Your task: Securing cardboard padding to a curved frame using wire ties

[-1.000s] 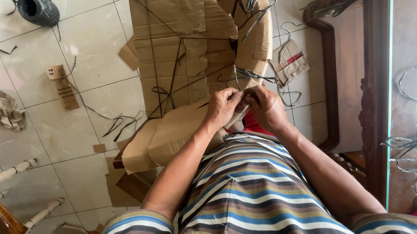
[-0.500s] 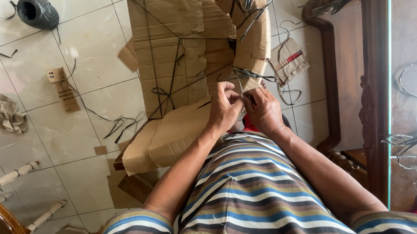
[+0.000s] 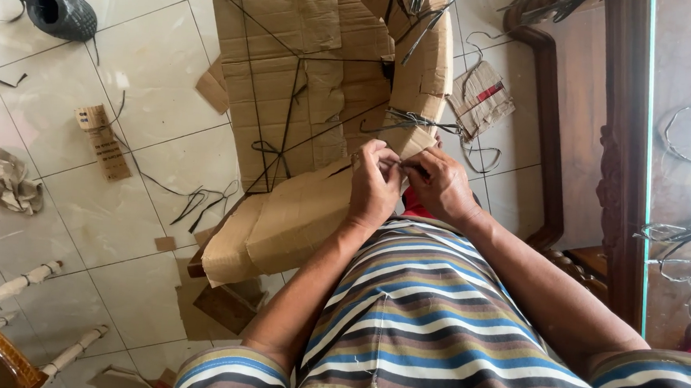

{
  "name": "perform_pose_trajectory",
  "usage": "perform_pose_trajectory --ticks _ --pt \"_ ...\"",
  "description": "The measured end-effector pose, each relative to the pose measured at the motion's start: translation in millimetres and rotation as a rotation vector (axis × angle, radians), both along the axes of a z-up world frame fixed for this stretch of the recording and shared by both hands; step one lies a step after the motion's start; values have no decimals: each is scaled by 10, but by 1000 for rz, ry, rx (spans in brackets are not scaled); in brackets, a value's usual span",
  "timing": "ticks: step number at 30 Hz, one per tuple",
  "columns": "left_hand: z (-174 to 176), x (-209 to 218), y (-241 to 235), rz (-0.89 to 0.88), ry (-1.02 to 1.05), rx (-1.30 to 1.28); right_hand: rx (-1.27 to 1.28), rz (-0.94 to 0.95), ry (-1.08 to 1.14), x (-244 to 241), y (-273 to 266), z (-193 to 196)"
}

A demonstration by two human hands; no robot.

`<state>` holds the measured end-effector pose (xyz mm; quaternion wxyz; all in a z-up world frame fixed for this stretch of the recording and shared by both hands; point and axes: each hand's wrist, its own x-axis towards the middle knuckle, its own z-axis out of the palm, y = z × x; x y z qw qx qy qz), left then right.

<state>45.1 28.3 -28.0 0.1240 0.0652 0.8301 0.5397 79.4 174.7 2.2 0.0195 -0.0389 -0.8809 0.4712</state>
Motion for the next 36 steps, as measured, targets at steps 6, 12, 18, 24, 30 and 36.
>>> perform_pose_trajectory --ticks 6,12,18,24,30,36 --pt "110 -84 -81 -32 -3 -106 -402 -113 -194 -21 -30 212" --pt "80 -115 -152 -54 68 -104 -607 -221 -289 -43 -85 338" --pt "65 58 -169 33 145 -63 -686 -283 -343 -50 -106 267" --pt "557 -19 -137 96 -380 14 -646 -248 -343 -44 -117 325" --pt "263 -110 -99 192 -623 -8 -594 -226 -331 -17 -107 241" --pt "462 -139 5 268 -705 15 -520 -210 -299 -9 -91 152"
